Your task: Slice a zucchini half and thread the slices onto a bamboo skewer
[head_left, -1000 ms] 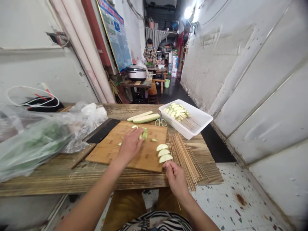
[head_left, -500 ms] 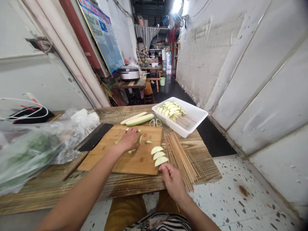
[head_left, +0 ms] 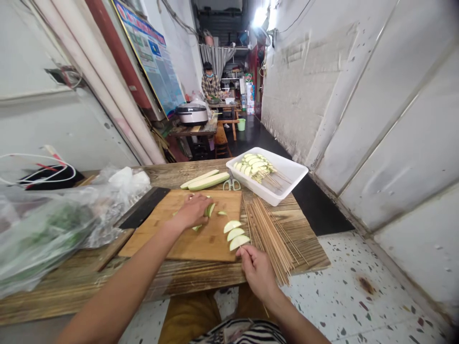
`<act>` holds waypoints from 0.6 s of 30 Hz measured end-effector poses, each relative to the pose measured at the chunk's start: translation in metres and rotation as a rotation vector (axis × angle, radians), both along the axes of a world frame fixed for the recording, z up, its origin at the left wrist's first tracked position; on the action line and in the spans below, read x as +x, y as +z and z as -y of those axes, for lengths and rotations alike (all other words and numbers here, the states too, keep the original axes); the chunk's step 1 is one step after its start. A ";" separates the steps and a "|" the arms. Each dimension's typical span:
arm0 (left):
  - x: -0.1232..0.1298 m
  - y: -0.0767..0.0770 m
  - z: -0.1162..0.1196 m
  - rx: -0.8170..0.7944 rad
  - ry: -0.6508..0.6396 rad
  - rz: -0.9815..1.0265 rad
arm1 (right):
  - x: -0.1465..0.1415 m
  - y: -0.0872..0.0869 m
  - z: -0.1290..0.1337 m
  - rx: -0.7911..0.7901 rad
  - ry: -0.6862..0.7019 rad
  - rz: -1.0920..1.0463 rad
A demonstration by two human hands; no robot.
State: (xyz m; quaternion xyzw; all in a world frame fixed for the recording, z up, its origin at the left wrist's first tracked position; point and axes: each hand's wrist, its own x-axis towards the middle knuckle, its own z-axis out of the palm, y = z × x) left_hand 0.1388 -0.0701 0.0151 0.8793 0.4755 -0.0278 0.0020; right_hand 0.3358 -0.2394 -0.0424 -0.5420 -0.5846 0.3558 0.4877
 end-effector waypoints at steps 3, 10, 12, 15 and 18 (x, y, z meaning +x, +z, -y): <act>-0.001 0.000 0.001 0.038 0.025 -0.022 | -0.001 -0.002 -0.001 0.001 0.002 0.000; -0.003 -0.005 -0.003 -0.009 0.015 -0.013 | 0.000 -0.002 -0.003 0.005 0.000 -0.006; -0.002 -0.005 -0.006 -0.058 0.006 -0.014 | 0.000 -0.002 -0.003 0.006 -0.005 -0.009; 0.001 -0.002 -0.010 -0.098 0.008 -0.010 | 0.000 -0.002 -0.003 0.008 -0.011 -0.015; 0.004 0.000 -0.010 -0.106 -0.002 0.084 | 0.001 -0.001 -0.002 0.009 -0.015 -0.020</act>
